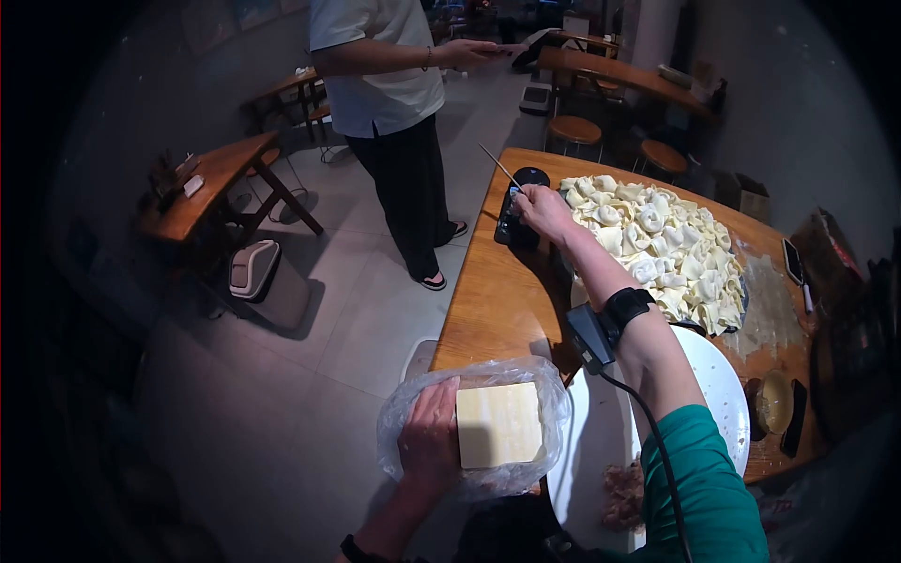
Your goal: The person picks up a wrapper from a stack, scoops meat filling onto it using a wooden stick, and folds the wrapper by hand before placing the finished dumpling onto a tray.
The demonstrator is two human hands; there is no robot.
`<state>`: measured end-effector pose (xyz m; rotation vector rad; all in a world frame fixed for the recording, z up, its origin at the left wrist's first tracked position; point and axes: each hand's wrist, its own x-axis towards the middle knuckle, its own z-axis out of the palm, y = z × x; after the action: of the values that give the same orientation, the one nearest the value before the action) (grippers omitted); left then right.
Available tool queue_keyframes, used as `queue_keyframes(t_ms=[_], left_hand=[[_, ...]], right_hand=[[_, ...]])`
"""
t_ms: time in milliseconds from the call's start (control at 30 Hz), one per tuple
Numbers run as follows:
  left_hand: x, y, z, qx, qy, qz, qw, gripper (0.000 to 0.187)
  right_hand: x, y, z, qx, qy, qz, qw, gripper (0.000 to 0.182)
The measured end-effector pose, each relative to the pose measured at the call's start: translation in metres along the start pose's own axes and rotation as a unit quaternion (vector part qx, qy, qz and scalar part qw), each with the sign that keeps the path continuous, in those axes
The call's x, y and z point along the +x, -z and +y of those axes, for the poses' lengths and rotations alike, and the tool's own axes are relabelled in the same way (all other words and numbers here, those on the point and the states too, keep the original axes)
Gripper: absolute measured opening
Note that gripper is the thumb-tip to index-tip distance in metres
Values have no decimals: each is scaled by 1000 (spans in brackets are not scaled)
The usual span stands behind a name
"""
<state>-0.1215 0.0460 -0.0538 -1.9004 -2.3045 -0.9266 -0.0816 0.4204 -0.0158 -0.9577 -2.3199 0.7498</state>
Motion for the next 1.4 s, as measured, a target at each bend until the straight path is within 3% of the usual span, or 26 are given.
queue_keyframes(t_ms=[200,367,433,500,567,733,1000,1100,1167,1200,1267,1400], left_hand=[[0,0,-2,-18,-2,-11,1000,47],[-4,-3,-6,-16,-59,34,998,51],[-3,-1,-4,-22,-48,27,998,49],[0,1,-2,-30,-37,20,999,47],[1,2,2,-14,4,9,1000,43],[0,1,1,-11,2,13,1000,42],[0,0,0,-6,-7,23,1000,41],[1,2,2,-16,4,26,1000,41],[0,1,1,-17,5,21,1000,40],[0,0,1,-19,8,21,1000,40],[0,1,2,-21,13,26,999,40],[0,0,1,-20,11,21,1000,41]], right_hand=[[2,-9,1,-61,16,21,998,28],[3,-8,-3,-120,7,12,993,27],[3,-4,1,-128,7,5,992,27],[0,5,2,26,27,7,999,28],[-13,12,0,14,16,-19,1000,28],[-33,9,-8,-16,49,-45,998,27],[-35,-1,-12,-109,23,-50,993,28],[-29,4,-3,-74,36,-58,995,28],[-28,12,4,85,4,-9,996,28],[-31,16,5,83,3,-12,996,28],[-39,25,6,-79,-18,-29,996,25],[-53,27,-4,-165,19,-22,986,25]])
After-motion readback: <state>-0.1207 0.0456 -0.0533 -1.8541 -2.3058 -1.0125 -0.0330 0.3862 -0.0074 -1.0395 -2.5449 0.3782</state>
